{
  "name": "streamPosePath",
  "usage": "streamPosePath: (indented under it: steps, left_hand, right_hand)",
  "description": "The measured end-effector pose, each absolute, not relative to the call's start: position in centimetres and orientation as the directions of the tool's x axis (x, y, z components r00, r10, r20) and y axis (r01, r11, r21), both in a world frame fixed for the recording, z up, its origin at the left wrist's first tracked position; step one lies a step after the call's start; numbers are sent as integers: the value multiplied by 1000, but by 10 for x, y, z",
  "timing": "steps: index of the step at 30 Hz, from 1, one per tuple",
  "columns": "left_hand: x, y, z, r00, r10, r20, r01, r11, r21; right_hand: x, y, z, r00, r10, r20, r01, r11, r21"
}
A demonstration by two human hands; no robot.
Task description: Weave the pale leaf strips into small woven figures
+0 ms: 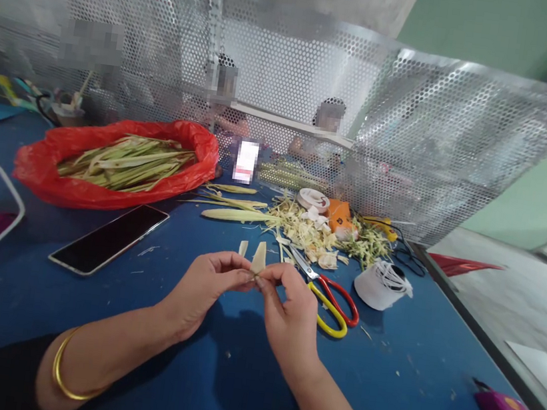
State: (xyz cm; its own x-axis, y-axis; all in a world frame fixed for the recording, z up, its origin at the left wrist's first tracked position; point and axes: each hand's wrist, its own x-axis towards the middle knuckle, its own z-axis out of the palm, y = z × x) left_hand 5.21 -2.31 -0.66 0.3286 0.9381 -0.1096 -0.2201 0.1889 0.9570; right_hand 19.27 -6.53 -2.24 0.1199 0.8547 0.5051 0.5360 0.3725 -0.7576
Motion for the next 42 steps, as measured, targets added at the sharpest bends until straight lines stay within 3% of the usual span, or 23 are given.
streamPosePath:
  steps: [6,11,14,16,20,24,31,42]
  left_hand:
    - [53,-25,-6,334,938,-89,-216,168,962]
    - [53,-25,-9,326,945,-9,-143,58,988]
    - [54,-24,-10,339,939,-59,-156,118,981]
    - [54,-24,-9,344,931,-118,-190,192,963]
    - [54,-24,-7,326,921,-211,-231,294,927]
    - [52,-24,-7,360,897,-255,-235,352,906]
    - [51,-24,-8,366,905,-218,-276,329,903]
    - [54,-26,-9,321,939,-128,-227,207,952]
  right_hand:
    - [191,-64,-23,242,888,391,343,298,-891]
    - [190,-62,-21,256,889,381,325,292,-900]
    - [192,-62,-23,248,884,397,337,305,-891]
    - [193,-62,-24,225,862,454,424,333,-842]
    - [196,-63,-23,54,807,589,654,417,-631]
    - [195,-64,-20,-6,775,631,716,444,-538]
    - [195,-65,-21,68,819,569,680,380,-628]
    - [192,-63,-22,199,882,428,461,301,-835]
